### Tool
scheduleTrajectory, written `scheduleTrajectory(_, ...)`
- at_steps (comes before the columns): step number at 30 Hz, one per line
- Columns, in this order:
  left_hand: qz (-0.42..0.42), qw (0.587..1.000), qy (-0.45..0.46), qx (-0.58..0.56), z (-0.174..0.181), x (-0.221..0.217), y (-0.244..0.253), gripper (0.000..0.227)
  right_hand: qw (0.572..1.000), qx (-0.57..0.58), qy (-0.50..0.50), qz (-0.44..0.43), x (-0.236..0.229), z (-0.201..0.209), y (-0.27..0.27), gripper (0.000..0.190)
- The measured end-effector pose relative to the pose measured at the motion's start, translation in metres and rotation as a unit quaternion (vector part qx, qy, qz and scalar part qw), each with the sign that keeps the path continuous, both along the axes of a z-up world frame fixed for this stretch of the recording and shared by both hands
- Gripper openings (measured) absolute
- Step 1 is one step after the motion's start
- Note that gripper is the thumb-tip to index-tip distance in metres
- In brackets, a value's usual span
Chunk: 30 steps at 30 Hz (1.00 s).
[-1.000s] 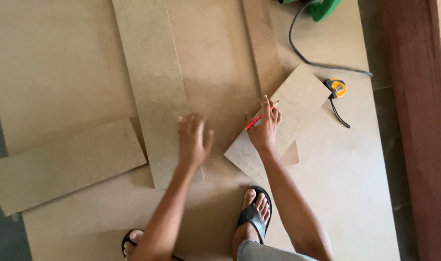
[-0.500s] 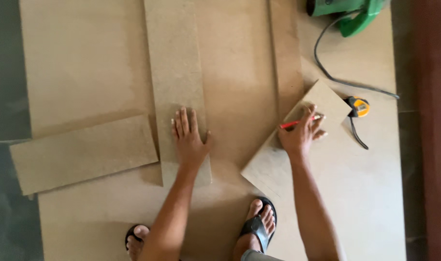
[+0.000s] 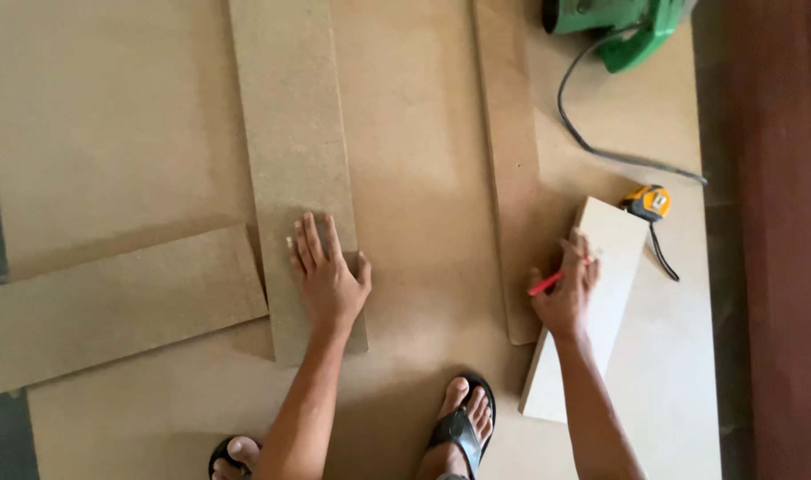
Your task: The person measures and marks several pieces of particle board using a tape measure and a red pencil. They align the boards, draw lines, and fit a piece into a wooden shelving unit to mark its position.
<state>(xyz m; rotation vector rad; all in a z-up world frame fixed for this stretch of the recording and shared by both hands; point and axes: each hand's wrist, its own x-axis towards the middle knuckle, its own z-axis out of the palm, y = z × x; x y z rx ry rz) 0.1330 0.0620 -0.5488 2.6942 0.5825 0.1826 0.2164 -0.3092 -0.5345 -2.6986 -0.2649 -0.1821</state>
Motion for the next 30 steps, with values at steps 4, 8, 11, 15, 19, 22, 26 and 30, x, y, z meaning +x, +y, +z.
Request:
scheduleTrajectory(4, 0.006, 0.999, -0.041, -0.01, -0.007, 0.0, -0.001, 0.078, 0.999, -0.01, -0.011, 0.044, 0.048, -0.016, 0.067, 0.089)
scheduleTrajectory(8, 0.027, 0.999, -0.03, -0.021, -0.017, -0.013, 0.002, 0.077, 0.991, 0.015, 0.002, 0.131, 0.061, -0.019, 0.098, 0.096)
scheduleTrajectory(11, 0.019, 0.998, -0.061, -0.015, -0.023, 0.001, 0.018, 0.076, 0.992, 0.042, 0.001, 0.117, 0.062, -0.016, 0.113, 0.083)
scheduleTrajectory(15, 0.005, 0.997, -0.072, 0.009, -0.027, -0.015, 0.053, 0.073, 0.984, 0.046, -0.03, 0.172, 0.041, -0.02, 0.14, 0.073)
scheduleTrajectory(19, 0.002, 0.996, -0.087, -0.003, -0.022, -0.032, 0.091, 0.073, 0.982, 0.049, -0.016, 0.184, 0.012, -0.019, 0.169, 0.068)
scheduleTrajectory(22, -0.003, 0.998, -0.063, -0.007, -0.016, -0.036, 0.098, 0.073, 0.983, 0.046, 0.012, 0.177, -0.001, -0.017, 0.183, 0.071)
scheduleTrajectory(26, 0.02, 0.999, -0.043, -0.003, -0.004, -0.034, 0.091, 0.077, 0.983, 0.035, 0.035, 0.179, -0.015, -0.007, 0.198, 0.075)
scheduleTrajectory(30, 0.027, 0.999, -0.039, 0.022, -0.008, -0.034, 0.091, 0.079, 0.986, 0.044, 0.021, 0.162, -0.016, -0.008, 0.207, 0.074)
